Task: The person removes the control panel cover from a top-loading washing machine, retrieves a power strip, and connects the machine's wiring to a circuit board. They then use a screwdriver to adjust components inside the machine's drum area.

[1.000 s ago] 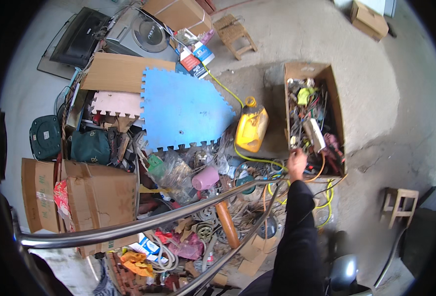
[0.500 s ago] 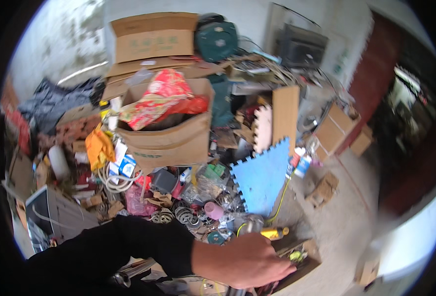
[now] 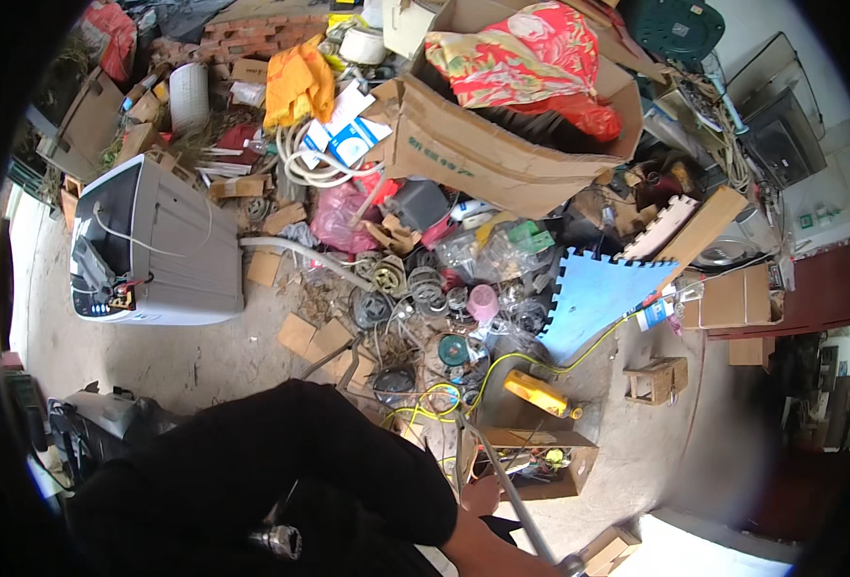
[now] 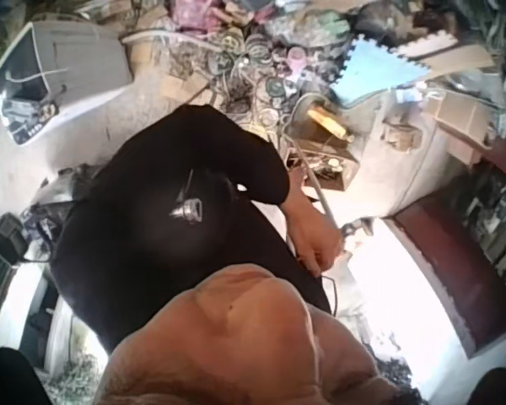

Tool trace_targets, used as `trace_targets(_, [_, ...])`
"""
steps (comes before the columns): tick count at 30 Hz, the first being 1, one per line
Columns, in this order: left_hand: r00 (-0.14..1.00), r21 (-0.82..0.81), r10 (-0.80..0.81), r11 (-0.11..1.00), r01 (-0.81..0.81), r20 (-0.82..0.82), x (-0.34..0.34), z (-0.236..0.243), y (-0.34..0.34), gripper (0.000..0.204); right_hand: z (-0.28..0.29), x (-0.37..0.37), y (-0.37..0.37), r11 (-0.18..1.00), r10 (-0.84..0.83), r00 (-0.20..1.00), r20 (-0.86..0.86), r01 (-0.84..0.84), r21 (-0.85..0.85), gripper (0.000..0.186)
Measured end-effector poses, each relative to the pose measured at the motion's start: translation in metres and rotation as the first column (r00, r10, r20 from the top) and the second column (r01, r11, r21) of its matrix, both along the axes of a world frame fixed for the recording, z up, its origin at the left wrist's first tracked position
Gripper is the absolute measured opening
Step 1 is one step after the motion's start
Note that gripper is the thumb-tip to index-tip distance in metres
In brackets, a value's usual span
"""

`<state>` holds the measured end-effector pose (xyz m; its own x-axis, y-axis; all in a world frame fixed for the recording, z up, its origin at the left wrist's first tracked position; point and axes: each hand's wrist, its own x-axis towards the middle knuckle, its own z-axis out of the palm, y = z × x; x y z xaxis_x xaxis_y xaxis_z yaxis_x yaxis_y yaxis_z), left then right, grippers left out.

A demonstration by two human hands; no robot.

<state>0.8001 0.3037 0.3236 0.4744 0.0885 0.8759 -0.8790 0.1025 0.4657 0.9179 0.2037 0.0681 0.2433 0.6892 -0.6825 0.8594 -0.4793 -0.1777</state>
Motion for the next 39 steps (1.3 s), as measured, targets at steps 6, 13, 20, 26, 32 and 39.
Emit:
trace_targets(6, [0.586, 0.442, 0.695, 0.718, -0.538, -0.417, -0.132, -0.190, 0.103, 0.028, -0.012, -0.003, -0.021, 0.980, 0.090, 0.986, 0.139, -0.063, -0.189, 0.066])
trace_targets(13, [-0.141, -0.125, -0.174, 0.945, -0.301, -0.975, -0.371, -0.325, 0.007, 0.024, -0.023, -0.019, -0.041, 0.995, 0.095, 0.966, 0.239, -0.088, -0.041, 0.064])
trace_targets(20, [-0.255, 0.161, -0.160, 0.444, -0.881, -0.954, -0.355, -0.303, -0.078, 0.017, -0.050, -0.027, -0.073, 0.964, 0.241, 0.873, 0.424, -0.267, 0.003, 0.056])
trace_targets(26, [-0.305, 0.254, -0.270, 0.209, -0.944, -0.913, -0.402, -0.252, -0.101, 0.020, 0.044, -0.054, -0.066, 0.948, 0.292, 0.948, 0.130, -0.268, -0.172, 0.046])
trace_targets(32, [-0.781, 0.798, -0.196, -0.011, -0.603, -0.593, -0.486, -0.312, -0.145, 0.026, 0.103, -0.097, -0.083, 0.855, 0.329, 0.944, -0.018, -0.306, -0.419, 0.042])
trace_targets(39, [-0.704, 0.796, -0.393, -0.149, -0.586, -0.592, -0.501, -0.303, -0.151, 0.025, 0.108, -0.167, -0.067, 0.756, 0.608, 0.789, -0.088, -0.609, -0.238, 0.035])
